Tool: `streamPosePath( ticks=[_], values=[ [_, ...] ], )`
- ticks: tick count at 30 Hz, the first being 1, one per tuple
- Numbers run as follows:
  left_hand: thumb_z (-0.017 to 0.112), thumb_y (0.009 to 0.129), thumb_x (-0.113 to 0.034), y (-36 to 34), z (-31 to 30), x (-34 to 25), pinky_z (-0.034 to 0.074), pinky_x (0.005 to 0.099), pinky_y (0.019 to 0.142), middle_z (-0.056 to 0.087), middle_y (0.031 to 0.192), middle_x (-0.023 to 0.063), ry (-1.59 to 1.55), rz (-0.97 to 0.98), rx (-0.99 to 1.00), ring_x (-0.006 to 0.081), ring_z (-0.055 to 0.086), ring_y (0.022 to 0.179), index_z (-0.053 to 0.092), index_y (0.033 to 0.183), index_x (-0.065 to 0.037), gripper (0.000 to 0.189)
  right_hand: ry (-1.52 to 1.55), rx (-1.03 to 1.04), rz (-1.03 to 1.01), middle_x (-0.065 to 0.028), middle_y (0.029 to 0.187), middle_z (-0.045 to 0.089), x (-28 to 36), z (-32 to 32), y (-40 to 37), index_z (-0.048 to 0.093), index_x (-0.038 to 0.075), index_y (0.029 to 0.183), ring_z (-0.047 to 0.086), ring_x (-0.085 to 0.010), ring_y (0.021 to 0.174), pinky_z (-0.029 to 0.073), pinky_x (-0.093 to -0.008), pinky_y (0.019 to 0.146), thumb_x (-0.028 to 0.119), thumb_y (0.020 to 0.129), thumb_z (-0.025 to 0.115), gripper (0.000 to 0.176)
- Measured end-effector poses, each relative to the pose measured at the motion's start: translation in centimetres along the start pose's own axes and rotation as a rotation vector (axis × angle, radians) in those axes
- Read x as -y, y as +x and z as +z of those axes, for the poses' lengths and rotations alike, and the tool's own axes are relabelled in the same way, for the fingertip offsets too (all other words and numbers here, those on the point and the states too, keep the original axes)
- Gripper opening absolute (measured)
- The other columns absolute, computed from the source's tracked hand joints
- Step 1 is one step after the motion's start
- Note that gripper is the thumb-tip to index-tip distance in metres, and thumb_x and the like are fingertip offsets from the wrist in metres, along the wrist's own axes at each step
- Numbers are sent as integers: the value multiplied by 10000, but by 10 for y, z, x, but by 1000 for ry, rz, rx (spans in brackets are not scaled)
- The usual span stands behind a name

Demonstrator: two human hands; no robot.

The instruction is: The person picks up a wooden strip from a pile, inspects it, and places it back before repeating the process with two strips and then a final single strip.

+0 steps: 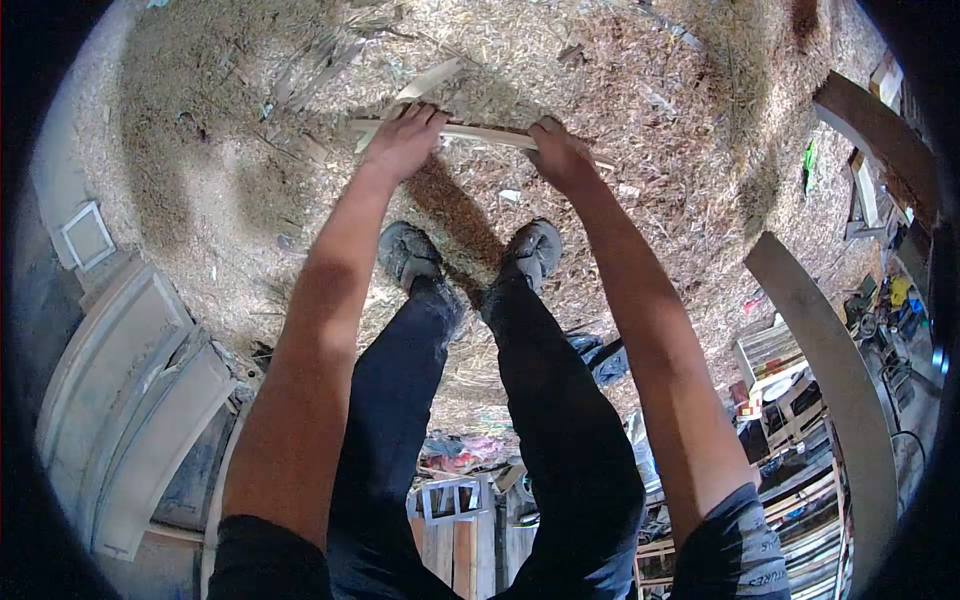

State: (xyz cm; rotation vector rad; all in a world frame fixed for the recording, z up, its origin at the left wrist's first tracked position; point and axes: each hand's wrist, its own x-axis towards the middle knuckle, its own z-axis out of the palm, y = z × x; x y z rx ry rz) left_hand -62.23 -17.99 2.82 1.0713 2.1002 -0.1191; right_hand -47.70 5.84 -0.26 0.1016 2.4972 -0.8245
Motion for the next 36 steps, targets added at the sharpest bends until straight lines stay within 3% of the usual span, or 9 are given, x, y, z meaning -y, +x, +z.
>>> streamPosePath(
  ticks=[7, 11, 12, 15, 16, 19, 23, 29, 36],
  values=[
    [433, 944, -80, -27, -43, -24, 370, 415, 1129, 453, 1422, 231, 14, -11, 95, 322, 470, 1311, 467, 1342, -35, 402, -67, 115, -20, -198, 1024, 572, 12, -53, -20, 532, -9, 1017, 580, -365, 998, 500, -476, 858, 36, 816, 583, 212],
    [445, 944, -71, -48, -79, -24, 597, 396, 758, 641, 981, 163, -98, 31, 176, 284, 663, 793, 533, 1096, -12, 185, -332, 93, -238, -182, 976, 566, 40, -102, -53, 528, -3, 1033, 578, -345, 983, 491, -442, 870, 71, 826, 589, 228],
    [452, 959, -110, -57, -73, -12, 567, 344, 537, 607, 832, 112, -24, 221, -140, 226, 603, 625, 529, 973, -23, 117, -344, 74, -241, -182, 976, 566, 54, -122, -63, 528, -3, 1033, 578, -345, 983, 491, -442, 870, 71, 826, 589, 228],
    [489, 959, -175, -117, -196, -53, 553, 410, 639, 629, 897, 155, -642, -226, 267, 284, 649, 776, 570, 1023, -56, 157, -3, 223, 23, -182, 1008, 558, 105, -186, -98, 520, 23, 1016, 622, -354, 842, 520, -456, 738, 195, 881, 606, 235],
    [474, 980, -239, -114, -171, -35, 543, 437, 662, 617, 900, 162, -116, 151, 52, 296, 641, 793, 574, 1033, -68, 205, -49, 139, -26, -190, 989, 561, 116, -202, -111, 508, 28, 1019, 627, -362, 803, 520, -461, 702, 225, 896, 599, 249],
    [472, 984, -330, -177, -249, -50, 532, 460, 698, 615, 898, 166, -108, 428, -299, 319, 636, 809, 574, 1037, -74, 281, -24, 31, -58, -207, 871, 601, 160, -244, -160, 484, 42, 1033, 637, -393, 747, 515, -482, 662, 287, 919, 593, 291],
    [538, 932, -419, -271, -383, -89, 522, 481, 745, 640, 939, 150, -97, 311, -36, 366, 641, 870, 582, 1008, -69, 361, -86, -135, -99, -175, 716, 643, 216, -334, -220, 501, 64, 1041, 645, -383, 677, 511, -501, 626, 349, 912, 608, 331],
    [610, 821, -244, -382, -466, -105, 546, 479, 714, 694, 873, 133, 123, 286, -96, 336, 682, 840, 680, 942, -141, 174, -95, 77, 206, -140, 695, 657, 355, -449, -325, 587, 71, 982, 669, -339, 665, 547, -453, 603, 438, 873, 630, 385],
    [619, 802, -275, -486, -467, -120, 549, 504, 705, 686, 840, 190, 125, 472, -24, 360, 684, 795, 693, 908, -125, 199, -173, -353, 361, -163, 728, 685, 459, -419, -438, 696, 101, 748, 692, -336, 712, 556, -457, 629, 371, 755, 706, 270]
  ],
)
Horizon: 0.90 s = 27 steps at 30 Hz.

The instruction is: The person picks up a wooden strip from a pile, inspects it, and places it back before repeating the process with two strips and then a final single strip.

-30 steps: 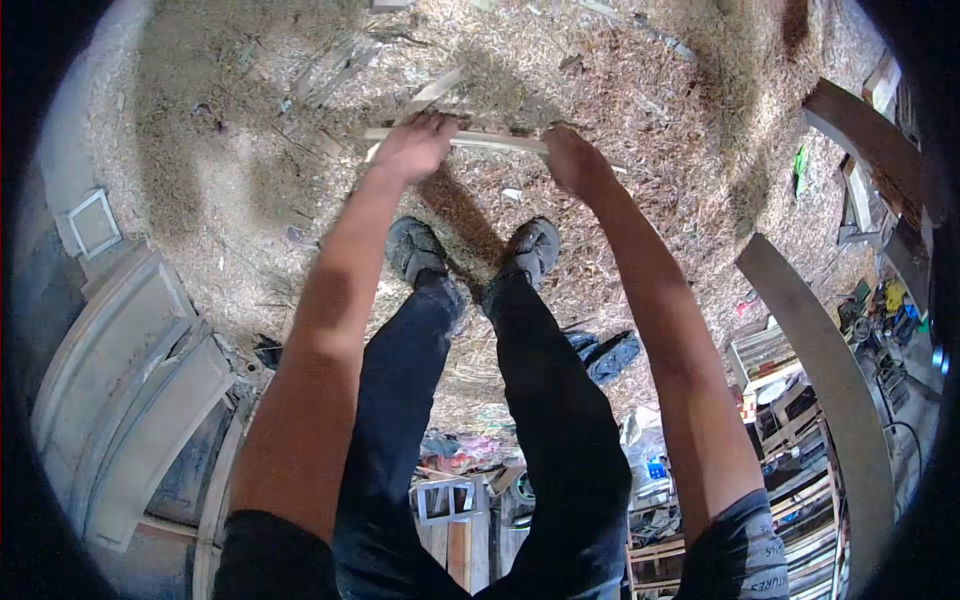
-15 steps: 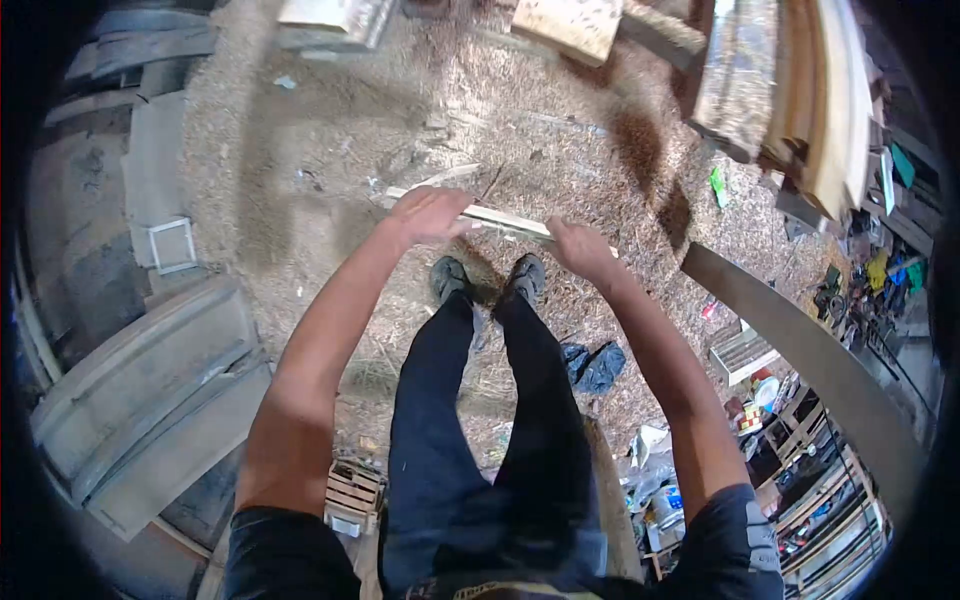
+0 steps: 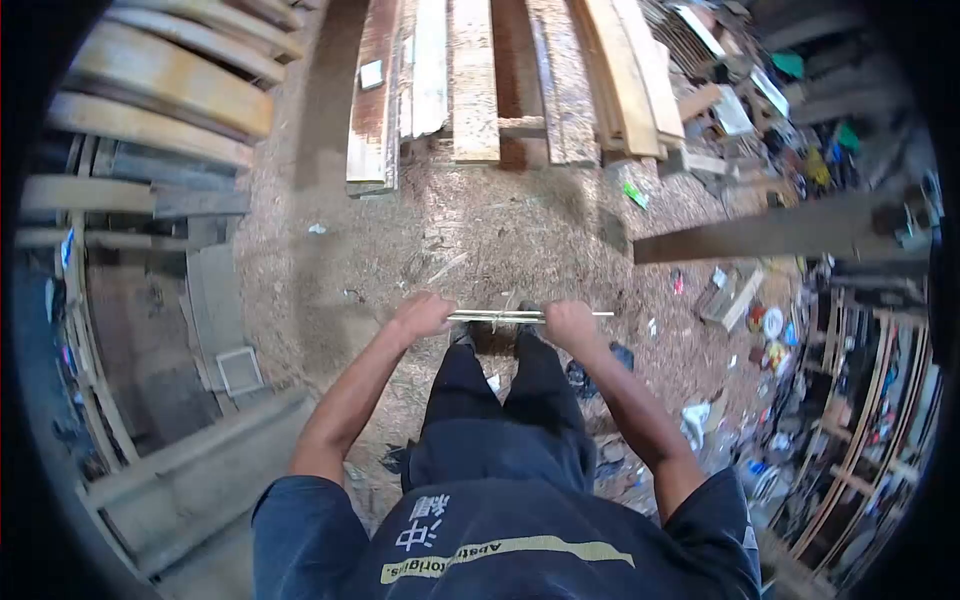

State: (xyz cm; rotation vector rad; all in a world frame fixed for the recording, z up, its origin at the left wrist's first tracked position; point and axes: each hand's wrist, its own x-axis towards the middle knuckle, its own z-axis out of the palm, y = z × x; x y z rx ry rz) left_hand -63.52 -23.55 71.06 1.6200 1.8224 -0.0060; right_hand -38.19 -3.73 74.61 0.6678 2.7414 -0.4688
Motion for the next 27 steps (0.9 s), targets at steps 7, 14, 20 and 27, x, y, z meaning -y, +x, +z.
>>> streamPosePath(
  ticks=[7, 14, 20, 27],
  values=[
    [626, 784, -232, -30, 5, -67, 547, 487, 723, 687, 818, 173, 128, 211, -67, 360, 684, 813, 689, 887, -84, 191, 154, -27, 439, -186, 757, 687, 65, -24, -145, 709, 72, 793, 687, -371, 739, 558, -467, 664, 297, 729, 708, 234],
    [616, 773, -247, -51, -1, -187, 545, 476, 742, 702, 860, 177, 245, 314, 1, 358, 689, 844, 723, 789, -81, 198, 343, -92, 905, -208, 877, 695, 111, 22, -278, 727, 52, 887, 677, -377, 858, 540, -478, 783, 275, 725, 691, 278],
    [602, 751, -293, -53, 14, -290, 551, 461, 752, 701, 839, 194, 513, 578, 241, 358, 691, 821, 745, 853, -95, 264, 417, -157, 1125, -134, 897, 704, 161, 40, -383, 711, 157, 1033, 681, -327, 874, 550, -456, 748, 278, 767, 664, 296],
    [616, 768, -334, -114, 86, -432, 550, 473, 755, 708, 874, 183, 675, 955, 359, 346, 694, 824, 731, 922, -101, 302, 466, -394, 1486, -152, 846, 681, 237, 99, -525, 687, 96, 826, 663, -361, 828, 528, -472, 730, 317, 704, 708, 254]
  ],
)
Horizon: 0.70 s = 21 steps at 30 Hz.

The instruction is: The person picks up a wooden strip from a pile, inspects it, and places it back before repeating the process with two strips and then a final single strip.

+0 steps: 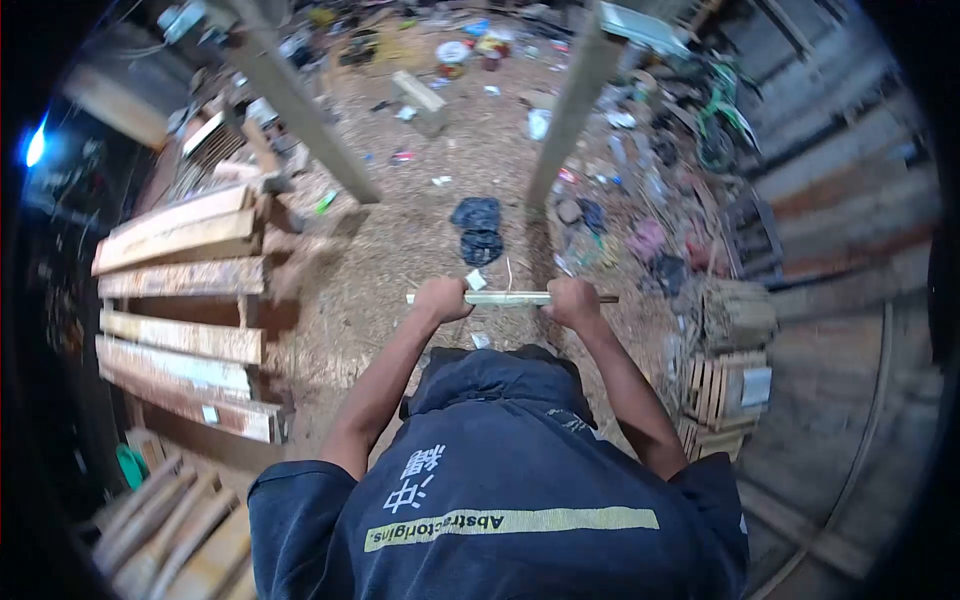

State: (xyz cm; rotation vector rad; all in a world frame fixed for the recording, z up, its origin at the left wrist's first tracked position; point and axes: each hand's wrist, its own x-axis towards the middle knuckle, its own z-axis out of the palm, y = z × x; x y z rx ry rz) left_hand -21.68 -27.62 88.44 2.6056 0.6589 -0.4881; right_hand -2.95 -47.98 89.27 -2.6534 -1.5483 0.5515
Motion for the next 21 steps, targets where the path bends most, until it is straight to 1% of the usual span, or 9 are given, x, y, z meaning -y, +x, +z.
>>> streamPosePath(
  ticks=[2, 4, 8, 10, 12, 14, 16, 19, 21],
  values=[
    [629, 755, -316, 23, 6, -44, 545, 476, 734, 701, 839, 178, 27, 103, 9, 350, 689, 804, 706, 901, -92, 278, 61, -40, 114, -153, 841, 680, -42, -6, -36, 692, 94, 828, 663, -363, 819, 525, -475, 722, 339, 697, 721, 280],
    [644, 739, -297, 42, 15, -87, 536, 480, 709, 687, 793, 167, -25, 254, -171, 352, 681, 771, 668, 823, -79, 235, 200, -219, 125, -165, 838, 682, -81, -7, -65, 694, 89, 825, 664, -373, 796, 522, -482, 709, 377, 689, 738, 322],
    [646, 742, -298, 87, 50, -165, 531, 484, 670, 675, 777, 165, 45, 490, -364, 355, 672, 739, 650, 793, -84, 220, 194, -149, 332, -176, 831, 683, -154, 9, -113, 699, 84, 836, 657, -377, 820, 518, -479, 738, 413, 675, 756, 371],
    [623, 749, -314, 88, 37, -208, 541, 481, 639, 682, 742, 164, 109, 371, -71, 359, 679, 704, 685, 794, -97, 230, 240, -115, 374, -187, 826, 680, -178, 4, -139, 699, 74, 843, 658, -378, 837, 520, -480, 751, 417, 680, 753, 383],
    [618, 749, -323, 107, 49, -228, 545, 480, 633, 685, 726, 157, 161, 457, -18, 355, 683, 693, 699, 805, -99, 244, 259, -181, 382, -195, 825, 678, -195, 5, -159, 697, 62, 831, 657, -385, 836, 521, -488, 756, 419, 682, 751, 390],
    [622, 743, -338, 118, 54, -254, 550, 479, 635, 682, 728, 160, 164, 588, -61, 351, 683, 694, 695, 792, -110, 244, 279, -183, 442, -196, 830, 679, -214, 8, -178, 696, 59, 839, 658, -387, 847, 523, -488, 767, 423, 694, 744, 394],
    [623, 737, -327, 128, 53, -284, 552, 483, 634, 675, 719, 169, 194, 555, -35, 357, 679, 687, 687, 770, -120, 220, 279, -140, 543, -192, 831, 681, -230, 12, -192, 695, 69, 865, 661, -387, 857, 526, -480, 760, 423, 716, 734, 386],
    [617, 745, -304, 161, 73, -306, 554, 483, 650, 667, 706, 172, 199, 744, -82, 371, 674, 689, 681, 754, -128, 187, 391, -44, 677, -178, 851, 685, -249, 9, -207, 694, 93, 898, 665, -373, 859, 526, -469, 743, 445, 732, 736, 392],
    [630, 737, -294, 183, 82, -332, 548, 490, 652, 661, 694, 177, 137, 782, -61, 373, 673, 697, 684, 740, -120, 183, 424, -157, 665, -164, 858, 687, -268, 19, -217, 697, 107, 906, 665, -366, 856, 525, -467, 737, 486, 724, 744, 423]
  ],
)
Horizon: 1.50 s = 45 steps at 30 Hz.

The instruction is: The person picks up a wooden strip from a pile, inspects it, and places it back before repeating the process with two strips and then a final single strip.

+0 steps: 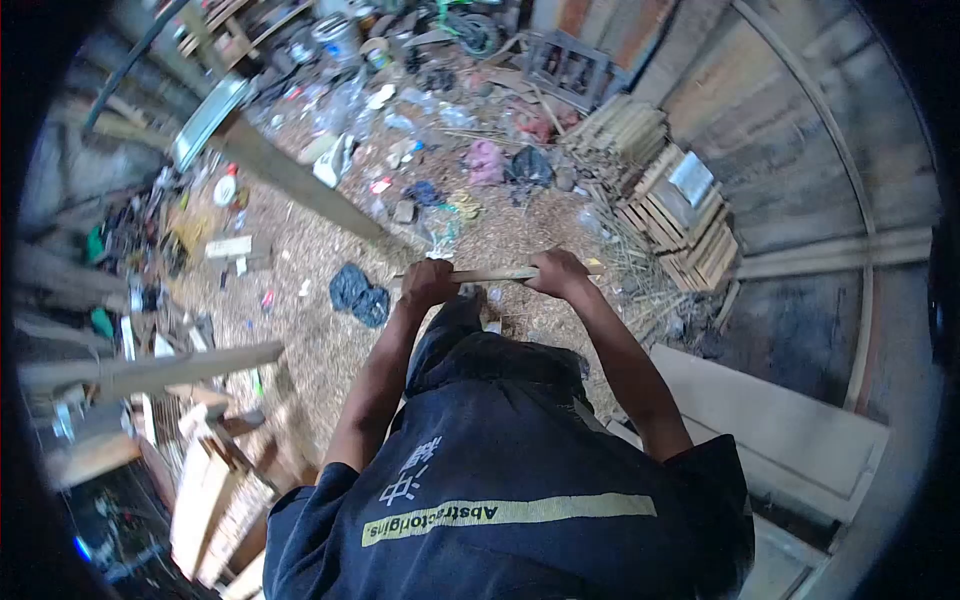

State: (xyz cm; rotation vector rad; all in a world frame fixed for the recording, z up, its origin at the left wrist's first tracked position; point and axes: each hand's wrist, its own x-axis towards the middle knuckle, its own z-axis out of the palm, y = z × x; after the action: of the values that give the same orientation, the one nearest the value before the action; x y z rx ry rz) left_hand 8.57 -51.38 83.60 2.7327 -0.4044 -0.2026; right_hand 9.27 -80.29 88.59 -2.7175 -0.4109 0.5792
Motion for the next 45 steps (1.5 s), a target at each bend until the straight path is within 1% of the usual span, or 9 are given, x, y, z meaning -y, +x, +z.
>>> streamPosePath(
  ticks=[7, 11, 12, 16, 21, 23, 33, 38, 45],
  values=[
    [746, 723, -360, 142, 16, -2, 511, 497, 586, 633, 670, 144, -96, 253, 205, 385, 624, 617, 672, 754, -87, 284, 224, -86, -86, -130, 830, 679, -66, -41, 42, 715, 134, 942, 658, -343, 807, 496, -433, 711, 604, 751, 716, 507],
    [724, 729, -226, 243, 19, -19, 424, 523, 892, 649, 982, 106, -139, 459, -116, 377, 585, 1006, 623, 827, -95, 192, 366, -75, 181, -152, 814, 683, -109, -51, 75, 714, 118, 976, 657, -350, 778, 499, -434, 714, 533, 819, 694, 443],
    [695, 747, -139, 265, 11, -30, 287, 531, 1065, 527, 1325, 184, -190, 327, -22, 392, 400, 1306, 585, 1130, -55, 407, 379, -173, 211, -157, 807, 682, -121, -49, 84, 711, 115, 978, 659, -348, 764, 499, -433, 706, 510, 836, 687, 421],
    [678, 771, -87, 332, 7, -68, 220, 492, 1158, 324, 1492, 272, -158, 238, -343, 398, 298, 1402, 235, 1489, -8, 848, 530, -456, 301, -176, 742, 648, -162, -34, 120, 688, 52, 965, 631, -290, 676, 482, -403, 646, 451, 911, 631, 407],
    [600, 942, -238, 417, 57, -83, 420, 490, 1015, 585, 1289, 206, -610, 74, 5, 373, 545, 1214, 509, 1338, -7, 467, 706, -701, 352, -147, 655, 546, -192, -62, 171, 616, 0, 914, 526, -256, 596, 418, -402, 576, 403, 964, 570, 408],
    [542, 994, -279, 440, 63, -112, 489, 428, 920, 664, 1176, 136, -1472, -233, 432, 291, 617, 1128, 596, 1250, -25, 365, 749, -647, 390, -154, 673, 555, -204, -76, 190, 613, 3, 944, 535, -259, 614, 425, -403, 591, 388, 972, 556, 391],
    [570, 969, -168, 599, 95, -187, 514, 289, 726, 667, 911, 19, -1530, -387, 352, 123, 624, 803, 681, 1098, -43, 212, 944, -622, 321, -70, 694, 554, -315, -114, 260, 572, -2, 1053, 506, -162, 644, 436, -367, 607, 238, 998, 530, 250],
    [564, 977, -189, 630, 116, -219, 506, 311, 744, 669, 915, 48, -1626, -389, 414, 165, 627, 793, 654, 1109, -36, 222, 1100, -521, 532, -158, 864, 659, -360, -121, 299, 566, 2, 1190, 619, -232, 753, 489, -377, 700, 258, 973, 554, 336],
    [601, 948, -153, 716, 191, -217, 511, 286, 669, 664, 873, 33, -1462, -489, 503, 145, 625, 775, 684, 1026, -30, 169, 755, -847, 505, -249, 1071, 630, -437, -85, 376, 566, -30, 1182, 643, -340, 959, 486, -416, 793, 202, 946, 569, 331]
  ],
)
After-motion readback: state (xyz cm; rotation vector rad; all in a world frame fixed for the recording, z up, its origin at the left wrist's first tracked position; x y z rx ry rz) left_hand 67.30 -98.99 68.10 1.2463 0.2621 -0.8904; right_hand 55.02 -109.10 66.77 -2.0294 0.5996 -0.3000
